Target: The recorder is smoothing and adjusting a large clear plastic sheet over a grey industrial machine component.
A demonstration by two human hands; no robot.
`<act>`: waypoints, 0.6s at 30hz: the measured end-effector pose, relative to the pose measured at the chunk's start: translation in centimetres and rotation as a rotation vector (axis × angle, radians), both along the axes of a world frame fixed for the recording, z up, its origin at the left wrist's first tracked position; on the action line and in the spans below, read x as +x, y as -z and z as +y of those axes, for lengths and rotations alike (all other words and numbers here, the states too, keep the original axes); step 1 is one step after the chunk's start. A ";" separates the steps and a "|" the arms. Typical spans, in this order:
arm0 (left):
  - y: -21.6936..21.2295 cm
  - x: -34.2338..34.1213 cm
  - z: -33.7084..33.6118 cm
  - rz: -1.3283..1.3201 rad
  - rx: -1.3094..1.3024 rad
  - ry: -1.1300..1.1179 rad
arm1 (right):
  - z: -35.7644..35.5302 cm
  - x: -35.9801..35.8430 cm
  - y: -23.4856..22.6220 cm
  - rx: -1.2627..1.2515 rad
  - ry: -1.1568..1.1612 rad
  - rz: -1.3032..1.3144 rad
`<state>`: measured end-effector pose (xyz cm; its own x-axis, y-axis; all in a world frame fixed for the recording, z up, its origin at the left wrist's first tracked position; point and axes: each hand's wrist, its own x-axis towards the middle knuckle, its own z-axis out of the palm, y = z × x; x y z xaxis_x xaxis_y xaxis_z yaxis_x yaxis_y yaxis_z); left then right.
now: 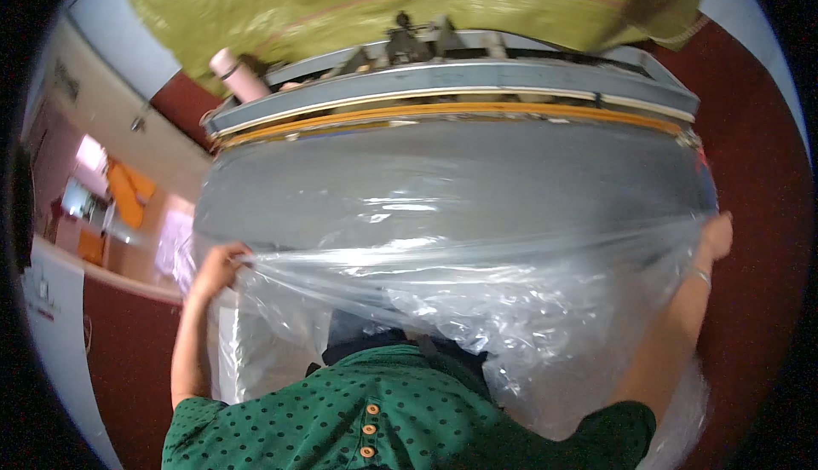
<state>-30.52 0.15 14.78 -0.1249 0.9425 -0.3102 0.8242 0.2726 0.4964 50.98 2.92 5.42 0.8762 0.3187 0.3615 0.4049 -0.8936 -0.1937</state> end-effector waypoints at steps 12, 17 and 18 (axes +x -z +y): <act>-4.9 0.1 6.1 0.815 0.408 0.351 | 0.0 0.8 0.9 0.000 -0.050 -0.062; 6.5 -0.3 8.9 0.440 0.505 0.703 | 1.5 -0.8 0.8 -0.116 -0.033 0.038; 7.7 -1.3 10.5 0.381 0.517 0.627 | 1.1 0.9 1.6 -0.078 -0.031 0.021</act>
<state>-31.80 10.68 7.11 0.4525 0.8823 0.1296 0.8801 -0.4653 0.0948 51.87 4.05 3.85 0.8727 0.3722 0.3160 0.4291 -0.8935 -0.1327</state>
